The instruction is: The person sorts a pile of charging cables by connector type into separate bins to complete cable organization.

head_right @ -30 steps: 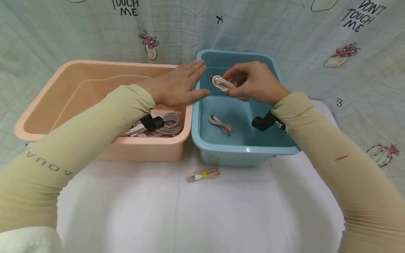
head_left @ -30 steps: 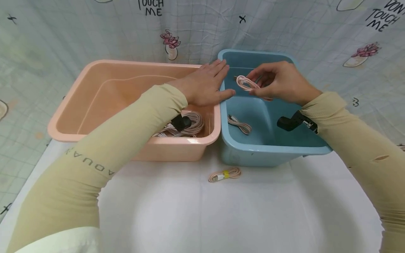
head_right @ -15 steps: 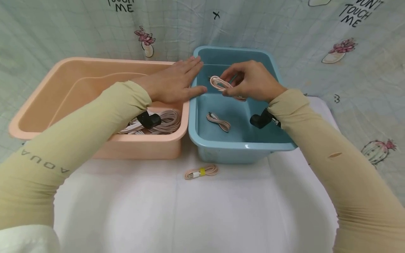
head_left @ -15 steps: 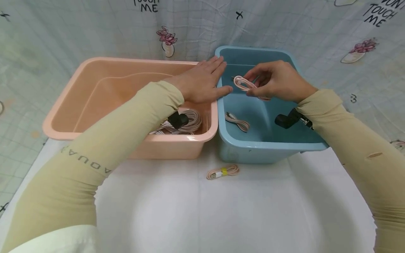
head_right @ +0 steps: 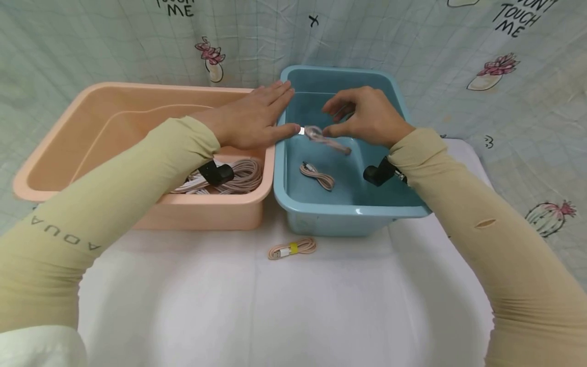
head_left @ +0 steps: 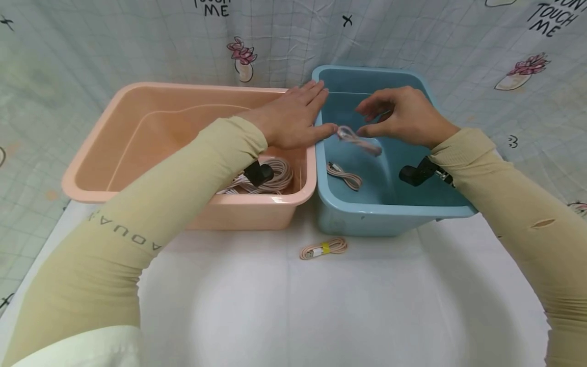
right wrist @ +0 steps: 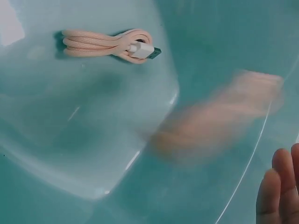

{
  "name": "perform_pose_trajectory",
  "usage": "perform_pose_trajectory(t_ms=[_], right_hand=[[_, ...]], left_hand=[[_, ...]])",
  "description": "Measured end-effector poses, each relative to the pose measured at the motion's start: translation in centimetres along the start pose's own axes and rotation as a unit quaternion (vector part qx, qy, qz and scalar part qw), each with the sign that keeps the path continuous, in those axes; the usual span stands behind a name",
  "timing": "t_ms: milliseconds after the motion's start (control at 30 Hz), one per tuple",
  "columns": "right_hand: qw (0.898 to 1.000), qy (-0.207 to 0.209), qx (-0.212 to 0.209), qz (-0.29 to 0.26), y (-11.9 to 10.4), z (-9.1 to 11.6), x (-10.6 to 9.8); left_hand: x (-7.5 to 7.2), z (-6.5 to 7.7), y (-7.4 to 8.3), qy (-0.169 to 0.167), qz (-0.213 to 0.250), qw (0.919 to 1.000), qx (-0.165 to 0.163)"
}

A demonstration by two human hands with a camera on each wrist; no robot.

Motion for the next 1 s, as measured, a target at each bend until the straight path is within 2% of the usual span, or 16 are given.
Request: perform_pose_trajectory(t_ms=[333, 533, 700, 1000], right_hand=[[1.0, -0.004, 0.003, 0.006, -0.1, 0.1, 0.0], [1.0, 0.015, -0.013, 0.009, 0.1, 0.1, -0.2], [0.999, 0.031, -0.03, -0.012, -0.1, 0.4, -0.6], [0.998, 0.035, -0.044, -0.009, -1.0, 0.9, -1.3]], left_hand=[[0.0, 0.0, 0.1, -0.001, 0.002, 1.0, -0.002], [0.0, 0.0, 0.1, 0.002, 0.003, 1.0, -0.001], [-0.1, 0.0, 0.2, 0.003, 0.003, 1.0, -0.001], [-0.1, 0.1, 0.2, 0.003, 0.005, 1.0, 0.0]])
Point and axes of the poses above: each hand's wrist, its own z-axis away from the middle knuckle, its own x-axis out of the palm, y = z × x, the point moved 1 cm from there along -z, towards the middle knuckle, and after that the axes turned 10 degrees about -y, right-handed, at the moved point
